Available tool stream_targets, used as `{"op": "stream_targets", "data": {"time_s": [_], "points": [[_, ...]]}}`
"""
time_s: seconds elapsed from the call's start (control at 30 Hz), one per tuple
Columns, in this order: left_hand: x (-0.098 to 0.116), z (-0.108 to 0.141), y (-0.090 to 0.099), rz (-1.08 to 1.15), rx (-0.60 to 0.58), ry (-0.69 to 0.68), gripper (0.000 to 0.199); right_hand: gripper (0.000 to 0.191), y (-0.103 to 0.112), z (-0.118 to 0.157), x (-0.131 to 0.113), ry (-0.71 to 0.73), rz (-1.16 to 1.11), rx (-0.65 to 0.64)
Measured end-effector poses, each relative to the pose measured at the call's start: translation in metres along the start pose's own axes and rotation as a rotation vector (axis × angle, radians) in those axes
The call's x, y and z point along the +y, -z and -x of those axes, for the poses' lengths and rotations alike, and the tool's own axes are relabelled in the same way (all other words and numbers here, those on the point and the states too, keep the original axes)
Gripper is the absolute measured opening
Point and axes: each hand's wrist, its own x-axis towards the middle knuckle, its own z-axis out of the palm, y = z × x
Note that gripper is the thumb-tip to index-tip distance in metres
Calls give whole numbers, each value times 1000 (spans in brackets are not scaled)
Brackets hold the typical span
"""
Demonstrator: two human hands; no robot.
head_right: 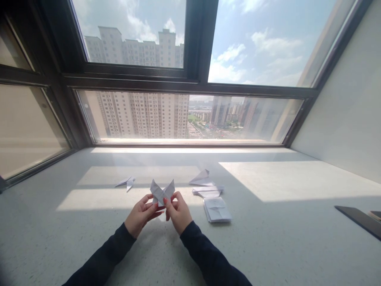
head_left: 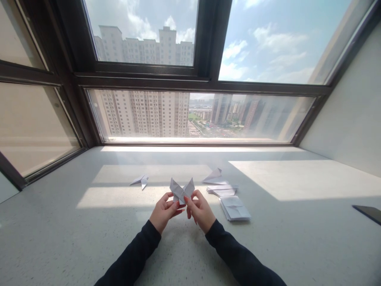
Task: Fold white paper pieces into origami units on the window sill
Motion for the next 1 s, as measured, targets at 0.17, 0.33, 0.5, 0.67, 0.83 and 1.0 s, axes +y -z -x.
{"op": "stream_targets", "data": {"time_s": [0.17,0.33,0.5,0.67,0.83,1.0], "points": [[0,3,-4,20,-84,3,44,35,3,-2,3,97,100,61],[-1,6,-9,66,-96,14,40,43,4,1,-1,75,220,47],[-4,5,-11,90,-101,25,40,50,2,4,-2,54,325,14],[-4,5,-11,100,-92,42,39,51,2,4,-1,48,329,20],[2,9,-12,137,-134,36,40,51,1,4,-1,68,340,26],[1,8,-12,59,-78,-8,37,50,-2,4,0,86,343,2]]}}
